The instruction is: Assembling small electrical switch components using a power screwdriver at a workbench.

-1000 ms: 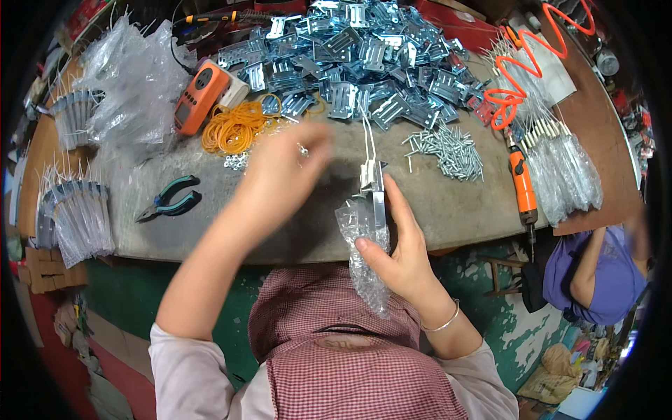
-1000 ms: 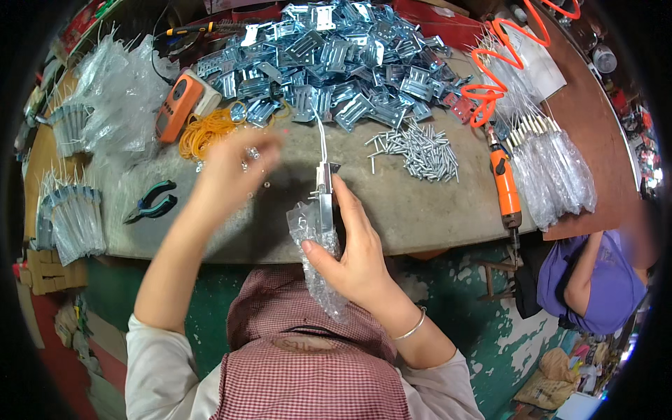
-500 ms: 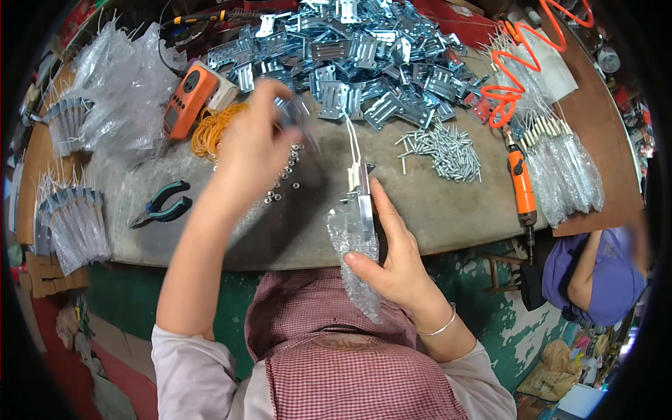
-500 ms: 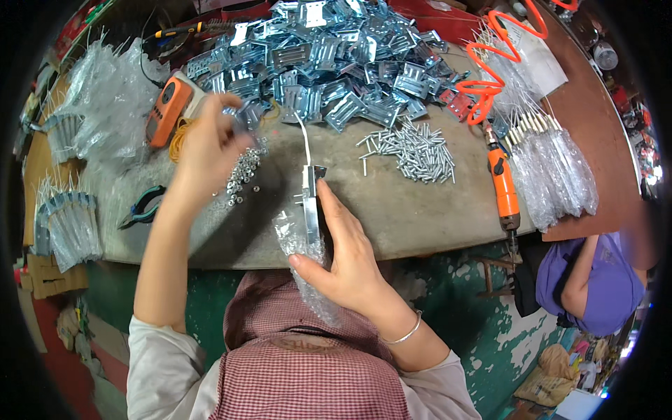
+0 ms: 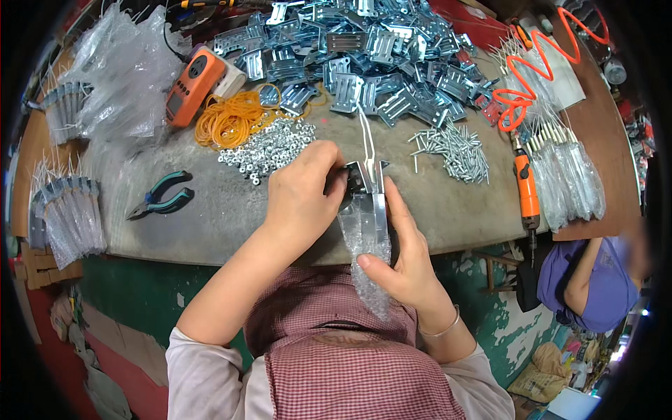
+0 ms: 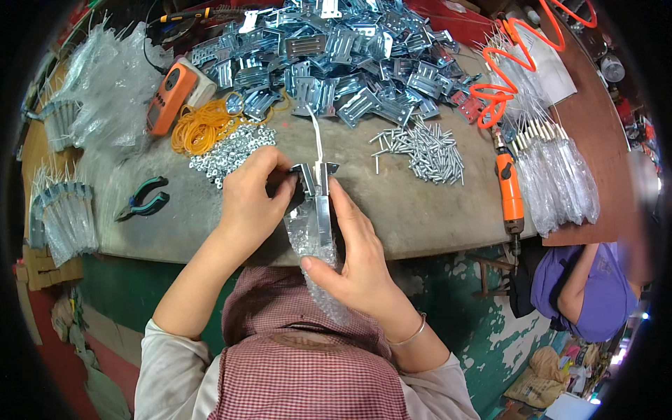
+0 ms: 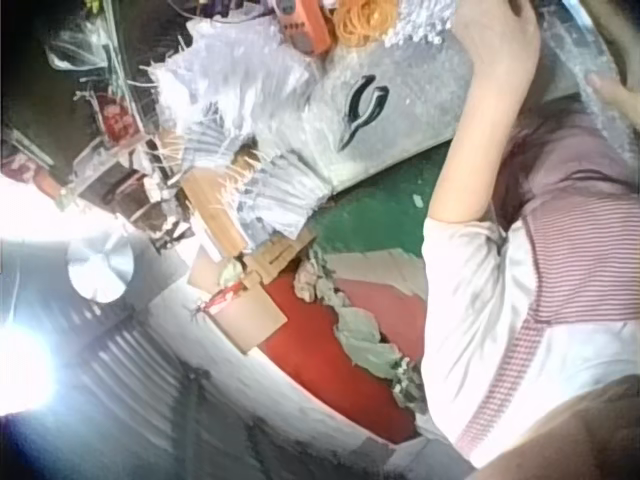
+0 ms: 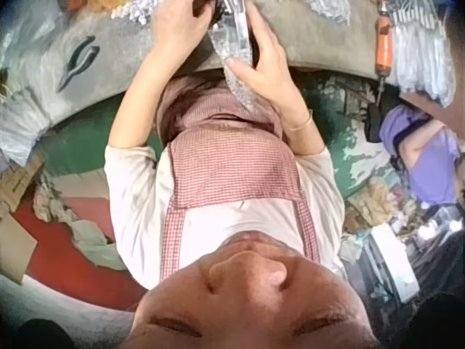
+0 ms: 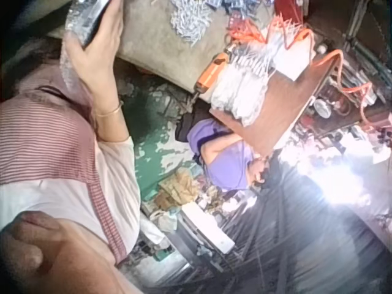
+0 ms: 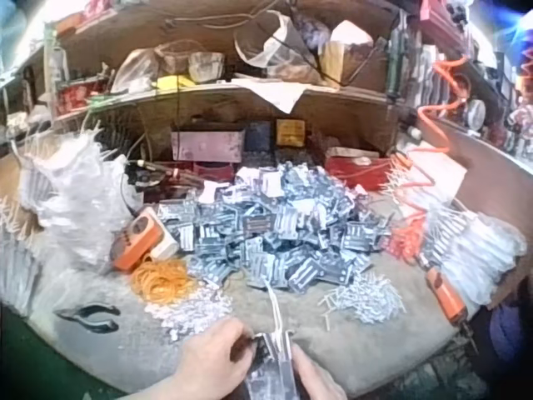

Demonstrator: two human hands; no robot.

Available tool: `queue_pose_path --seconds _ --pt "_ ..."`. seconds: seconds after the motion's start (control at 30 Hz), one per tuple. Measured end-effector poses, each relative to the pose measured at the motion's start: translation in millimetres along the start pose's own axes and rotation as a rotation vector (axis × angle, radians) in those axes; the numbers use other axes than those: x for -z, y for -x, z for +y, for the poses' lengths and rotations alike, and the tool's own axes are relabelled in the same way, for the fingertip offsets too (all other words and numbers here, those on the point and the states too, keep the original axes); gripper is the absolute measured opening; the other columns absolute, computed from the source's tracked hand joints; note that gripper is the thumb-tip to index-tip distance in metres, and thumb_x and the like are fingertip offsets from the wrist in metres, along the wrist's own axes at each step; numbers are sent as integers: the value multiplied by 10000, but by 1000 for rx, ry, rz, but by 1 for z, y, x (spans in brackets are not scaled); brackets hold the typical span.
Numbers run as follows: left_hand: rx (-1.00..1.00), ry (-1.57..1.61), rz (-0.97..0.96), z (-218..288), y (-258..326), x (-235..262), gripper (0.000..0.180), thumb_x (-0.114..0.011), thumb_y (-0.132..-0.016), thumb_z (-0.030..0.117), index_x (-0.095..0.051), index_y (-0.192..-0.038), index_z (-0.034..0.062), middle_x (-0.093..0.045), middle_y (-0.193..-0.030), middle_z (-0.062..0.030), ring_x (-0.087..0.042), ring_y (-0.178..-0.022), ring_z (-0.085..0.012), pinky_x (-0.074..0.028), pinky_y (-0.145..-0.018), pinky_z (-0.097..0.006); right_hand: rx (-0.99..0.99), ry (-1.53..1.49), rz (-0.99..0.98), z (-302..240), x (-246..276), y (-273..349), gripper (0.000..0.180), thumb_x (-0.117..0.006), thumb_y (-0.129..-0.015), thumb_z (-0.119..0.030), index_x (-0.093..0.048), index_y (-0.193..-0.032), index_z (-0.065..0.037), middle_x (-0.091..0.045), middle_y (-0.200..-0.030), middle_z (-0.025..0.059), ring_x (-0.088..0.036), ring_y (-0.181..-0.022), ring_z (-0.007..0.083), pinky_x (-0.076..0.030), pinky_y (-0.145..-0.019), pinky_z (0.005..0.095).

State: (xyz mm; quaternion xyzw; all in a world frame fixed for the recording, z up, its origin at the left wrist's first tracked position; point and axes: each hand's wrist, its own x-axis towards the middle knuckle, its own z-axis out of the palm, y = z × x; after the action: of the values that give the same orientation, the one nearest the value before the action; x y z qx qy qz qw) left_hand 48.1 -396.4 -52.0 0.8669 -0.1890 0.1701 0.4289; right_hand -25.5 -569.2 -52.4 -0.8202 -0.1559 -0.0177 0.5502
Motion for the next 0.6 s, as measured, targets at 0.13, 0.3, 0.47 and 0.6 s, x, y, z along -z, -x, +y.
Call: queue_pose_path --seconds 0.13,0.3,0.47,0.6 --pt "29 -24 -123 4 -9 3 208 -646 -702 -12 -507 -845 48 -578 -801 -101 -607 -690 -284 -484 -587 -355 5 17 -11 -2 1 1 877 -687 -709 -241 -245 -1417 27 -387 -1370 251 -392 -1265 389 -305 -1046 426" --pt "253 250 -70 15 0 -6 260 -610 -792 -28 -495 -1022 10 -600 -835 -79 -644 -718 -160 -496 -602 -274 28 66 -14 0 3 1 885 -695 -704 -248 -248 -1417 24 -384 -1373 253 -388 -1270 392 -306 -1047 430" --pt "162 392 -11 35 45 -4 380 -587 -820 16 -483 -1185 6 -531 -1140 -160 -610 -970 -265 -521 -762 -312 98 186 -33 -5 0 -3 932 -696 -690 -299 -220 -1418 35 -353 -1387 265 -382 -1269 405 -294 -1046 481" --pt "102 194 -72 40 63 6 399 -570 -840 97 -481 -1219 11 -523 -1197 -200 -574 -1034 -361 -498 -832 -387 122 270 -76 -19 -7 7 1008 -700 -693 -385 -160 -1419 61 -314 -1390 301 -384 -1253 429 -291 -1040 503"
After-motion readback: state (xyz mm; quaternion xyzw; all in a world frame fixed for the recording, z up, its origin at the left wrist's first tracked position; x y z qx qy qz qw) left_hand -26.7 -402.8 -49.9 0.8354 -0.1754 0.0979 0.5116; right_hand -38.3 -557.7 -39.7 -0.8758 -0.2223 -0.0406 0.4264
